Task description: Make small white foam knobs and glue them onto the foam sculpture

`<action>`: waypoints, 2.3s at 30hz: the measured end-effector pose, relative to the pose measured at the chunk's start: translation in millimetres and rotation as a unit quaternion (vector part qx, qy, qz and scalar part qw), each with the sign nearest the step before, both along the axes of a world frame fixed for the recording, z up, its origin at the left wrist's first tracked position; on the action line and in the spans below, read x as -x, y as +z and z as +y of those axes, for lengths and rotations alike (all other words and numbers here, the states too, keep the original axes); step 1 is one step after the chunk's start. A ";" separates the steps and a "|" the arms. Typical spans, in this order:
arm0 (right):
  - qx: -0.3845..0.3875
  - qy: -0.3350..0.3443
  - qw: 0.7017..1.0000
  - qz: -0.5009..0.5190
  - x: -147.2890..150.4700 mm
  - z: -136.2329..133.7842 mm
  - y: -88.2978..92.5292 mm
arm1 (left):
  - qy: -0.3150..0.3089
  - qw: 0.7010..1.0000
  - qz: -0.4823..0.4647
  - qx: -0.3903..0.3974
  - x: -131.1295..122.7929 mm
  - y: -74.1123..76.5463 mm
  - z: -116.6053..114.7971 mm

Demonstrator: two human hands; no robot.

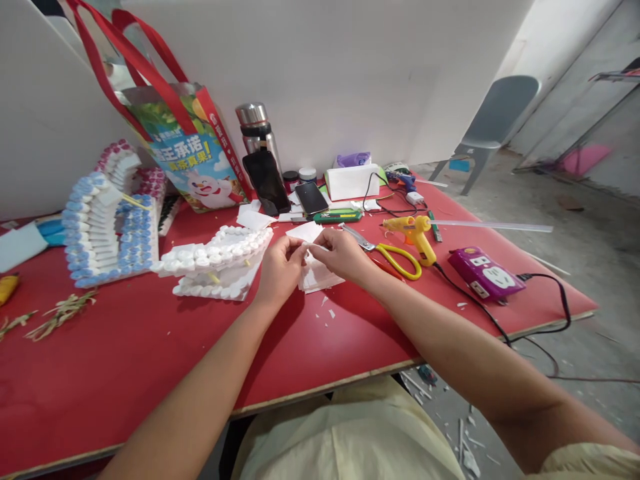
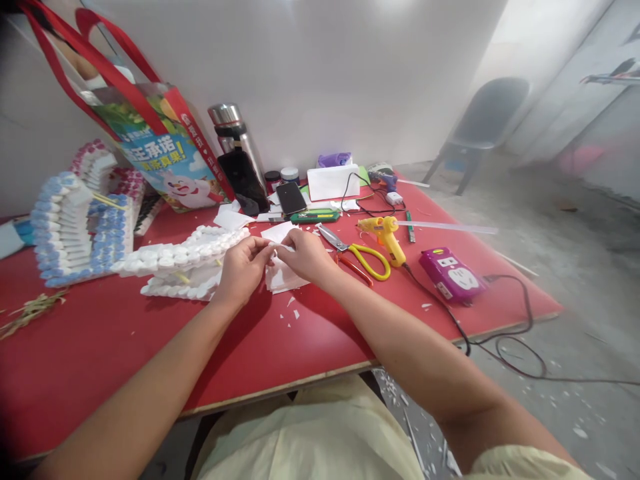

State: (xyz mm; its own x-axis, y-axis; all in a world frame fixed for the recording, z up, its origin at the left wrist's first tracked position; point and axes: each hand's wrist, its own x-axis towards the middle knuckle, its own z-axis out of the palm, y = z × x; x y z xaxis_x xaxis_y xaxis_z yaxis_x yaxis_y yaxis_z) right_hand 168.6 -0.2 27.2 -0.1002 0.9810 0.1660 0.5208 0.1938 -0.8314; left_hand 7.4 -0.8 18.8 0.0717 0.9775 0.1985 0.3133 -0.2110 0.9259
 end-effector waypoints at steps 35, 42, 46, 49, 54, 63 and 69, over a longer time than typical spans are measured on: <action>0.026 0.157 0.978 0.135 -16.0 5.2 -4.0 | -0.150 0.978 -0.107 0.099 19.9 8.6 3.7; 0.022 0.098 0.989 0.107 -17.3 7.5 -7.0 | -0.130 0.985 -0.095 0.062 15.0 12.2 0.0; -0.063 0.083 0.993 0.047 -13.9 3.1 -6.4 | -0.120 0.985 -0.115 0.054 12.4 10.5 0.2; -0.087 0.113 0.989 0.039 -14.4 -0.5 -2.3 | -0.108 0.986 -0.120 0.044 11.2 9.5 0.6; -0.023 0.170 0.983 0.070 -18.2 -3.1 1.1 | -0.101 0.986 -0.116 0.057 13.1 7.4 1.0; 0.110 0.115 0.966 0.204 -12.8 2.8 -0.1 | -0.113 0.989 -0.095 0.010 12.6 6.4 3.1; 0.416 0.205 0.781 0.417 -22.2 12.2 4.7 | -0.091 0.994 -0.045 -0.031 11.9 4.6 5.3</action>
State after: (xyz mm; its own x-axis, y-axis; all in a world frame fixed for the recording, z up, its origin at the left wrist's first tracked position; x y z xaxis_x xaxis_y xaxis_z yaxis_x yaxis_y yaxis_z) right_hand 190.7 12.0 31.9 -0.6319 0.6979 -0.3369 -0.2343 -0.5864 -0.7754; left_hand -4.5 4.5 23.4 0.2251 0.9354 0.2726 0.1803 -0.3149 0.9318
